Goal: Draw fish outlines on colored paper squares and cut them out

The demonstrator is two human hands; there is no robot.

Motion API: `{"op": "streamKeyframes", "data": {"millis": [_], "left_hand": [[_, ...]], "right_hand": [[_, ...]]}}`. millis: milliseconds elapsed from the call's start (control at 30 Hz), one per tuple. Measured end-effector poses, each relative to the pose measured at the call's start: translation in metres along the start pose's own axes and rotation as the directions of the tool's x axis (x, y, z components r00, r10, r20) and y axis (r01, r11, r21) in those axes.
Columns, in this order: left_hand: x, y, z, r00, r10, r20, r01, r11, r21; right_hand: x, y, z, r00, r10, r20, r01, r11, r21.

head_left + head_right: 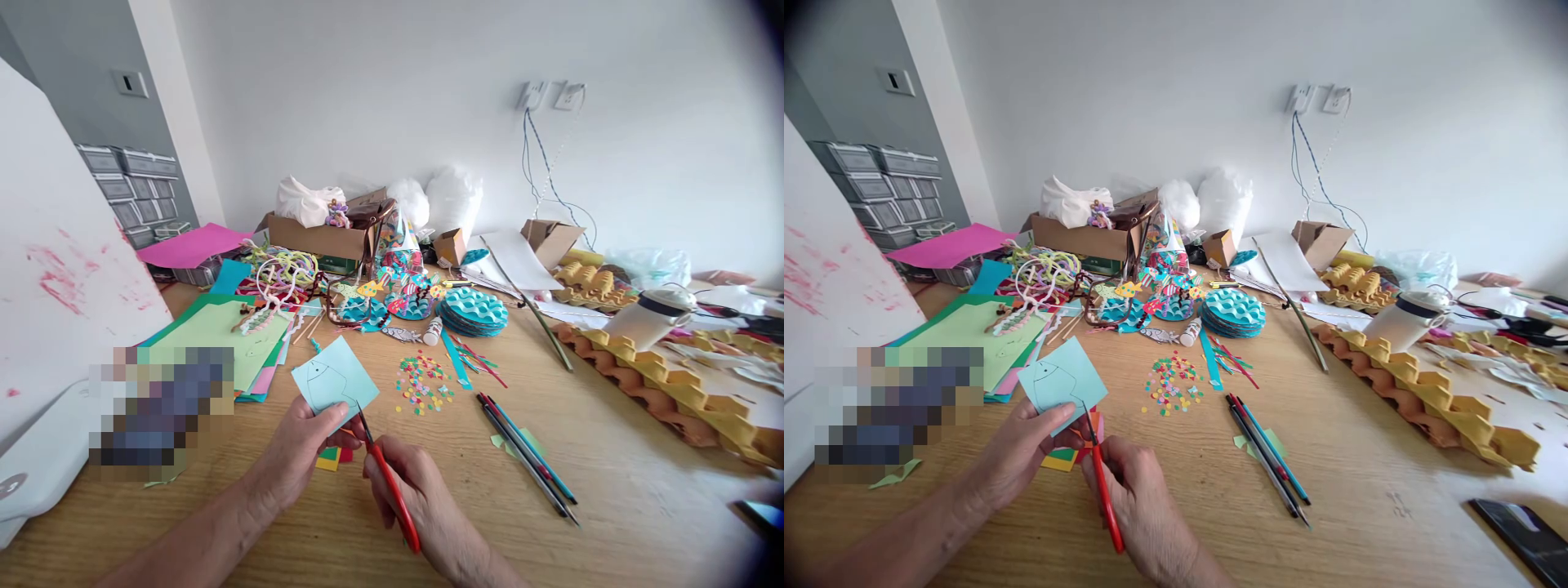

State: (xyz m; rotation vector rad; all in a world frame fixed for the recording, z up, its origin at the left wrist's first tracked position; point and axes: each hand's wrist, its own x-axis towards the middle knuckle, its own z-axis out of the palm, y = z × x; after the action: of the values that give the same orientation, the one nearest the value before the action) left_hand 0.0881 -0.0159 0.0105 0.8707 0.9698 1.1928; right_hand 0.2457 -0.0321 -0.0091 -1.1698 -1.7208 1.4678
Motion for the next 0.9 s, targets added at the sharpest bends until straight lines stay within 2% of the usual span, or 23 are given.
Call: {"op": "streamKeyframes", "data": {"millis": [300,900], "left_hand": [[0.0004,0.0007,-0.0009,1.000,0.003,-0.027,-0.003,1.000,0.002],[-0.0014,0.0016,-0.0006,1.000,0.015,-0.028,-0.014,0.999,0.038]], "right_hand": [[-0.0032,-0.0024,-0.0001,0.999,-0.024,-0.028,0.022,0.998,-0.061],[-0.0012,0.0004,0.0010,1.000,-0.008,-0.025,0.008,1.000,-0.017]]}}
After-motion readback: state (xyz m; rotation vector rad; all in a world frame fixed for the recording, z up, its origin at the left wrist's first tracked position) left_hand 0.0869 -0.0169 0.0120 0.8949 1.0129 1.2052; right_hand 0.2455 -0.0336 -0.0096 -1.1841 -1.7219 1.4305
